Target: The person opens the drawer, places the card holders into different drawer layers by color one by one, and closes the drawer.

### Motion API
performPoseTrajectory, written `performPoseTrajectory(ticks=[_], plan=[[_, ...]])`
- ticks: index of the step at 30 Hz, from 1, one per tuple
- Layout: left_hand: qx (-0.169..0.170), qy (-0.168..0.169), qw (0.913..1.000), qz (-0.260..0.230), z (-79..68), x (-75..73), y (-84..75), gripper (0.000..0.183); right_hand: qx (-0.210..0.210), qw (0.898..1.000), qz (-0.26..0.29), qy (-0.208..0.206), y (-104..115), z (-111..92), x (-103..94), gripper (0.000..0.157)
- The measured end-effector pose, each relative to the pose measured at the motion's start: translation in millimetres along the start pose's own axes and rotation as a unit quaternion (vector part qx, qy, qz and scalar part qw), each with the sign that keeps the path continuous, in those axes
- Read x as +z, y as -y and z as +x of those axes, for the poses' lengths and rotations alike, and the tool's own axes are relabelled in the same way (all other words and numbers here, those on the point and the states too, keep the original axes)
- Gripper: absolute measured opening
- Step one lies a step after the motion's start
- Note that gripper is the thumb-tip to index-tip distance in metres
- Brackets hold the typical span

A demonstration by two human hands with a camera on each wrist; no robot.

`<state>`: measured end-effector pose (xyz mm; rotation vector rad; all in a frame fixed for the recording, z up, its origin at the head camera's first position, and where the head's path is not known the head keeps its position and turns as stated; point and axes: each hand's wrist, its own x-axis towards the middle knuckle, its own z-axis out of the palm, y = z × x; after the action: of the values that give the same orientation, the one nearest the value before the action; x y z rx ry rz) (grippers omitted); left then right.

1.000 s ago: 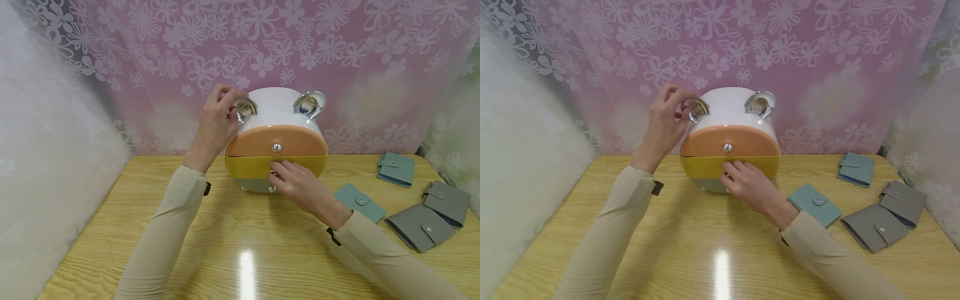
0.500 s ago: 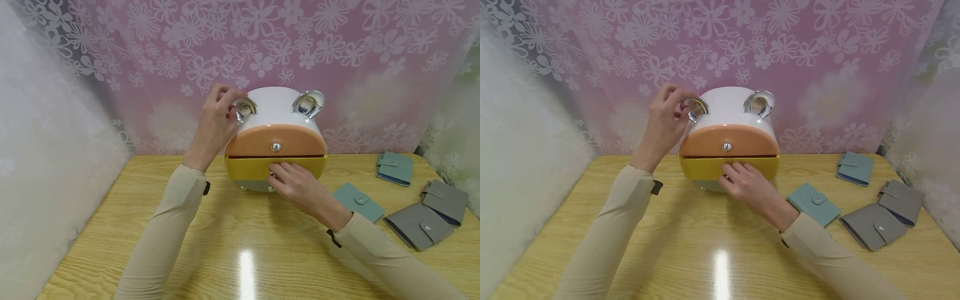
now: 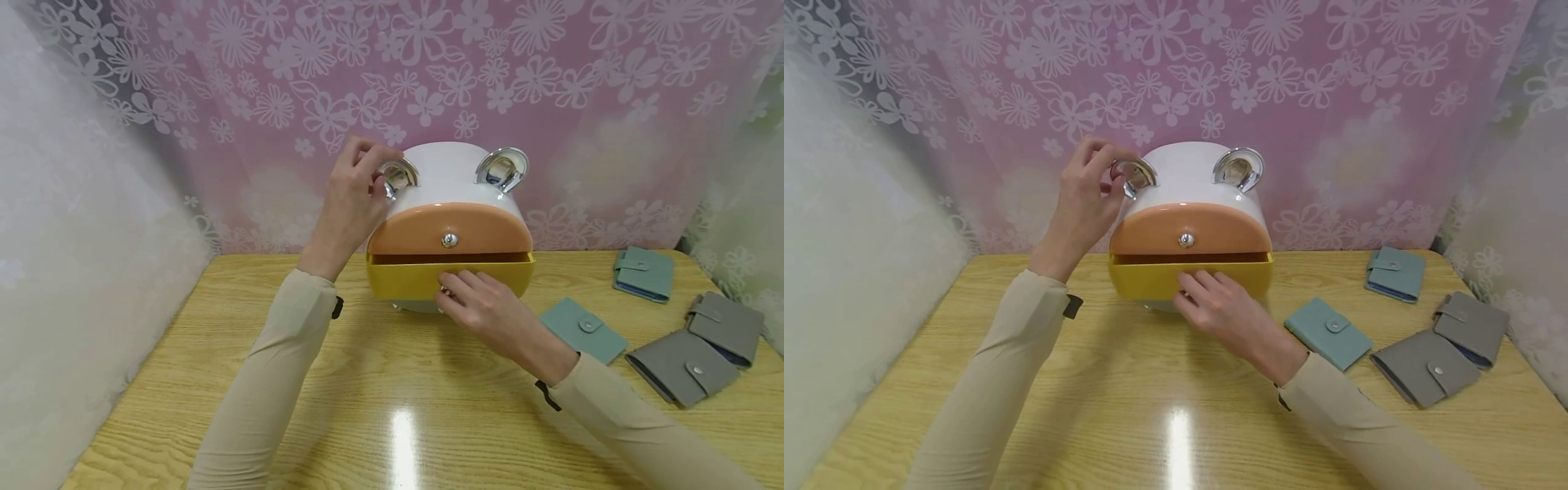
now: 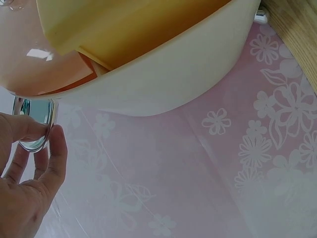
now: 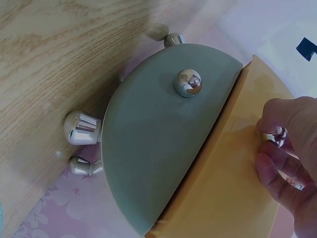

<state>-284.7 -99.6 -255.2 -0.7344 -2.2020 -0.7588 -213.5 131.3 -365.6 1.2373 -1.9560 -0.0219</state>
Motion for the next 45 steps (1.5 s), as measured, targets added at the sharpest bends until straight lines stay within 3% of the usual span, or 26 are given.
performPoseTrajectory(ticks=[16,24,45], plan=[[-0.01,0.009,0.9999,0.005,-0.6,-1.3,-1.5,0.034,0.0,1.0,0.007,0.001,5.2,-4.2,-4.9,0.044],[-0.007,0.007,0.9999,0.0,-0.9,-1.1,-1.7,0.033,-0.005,1.0,0.011,-0.013,8.3,-4.6,-7.2,0.051],[0.0,0.0,1.0,-0.006,-0.6,-0.8,-1.1,0.035,-0.011,0.999,0.016,-0.033,15.3,-5.6,-15.0,0.048]])
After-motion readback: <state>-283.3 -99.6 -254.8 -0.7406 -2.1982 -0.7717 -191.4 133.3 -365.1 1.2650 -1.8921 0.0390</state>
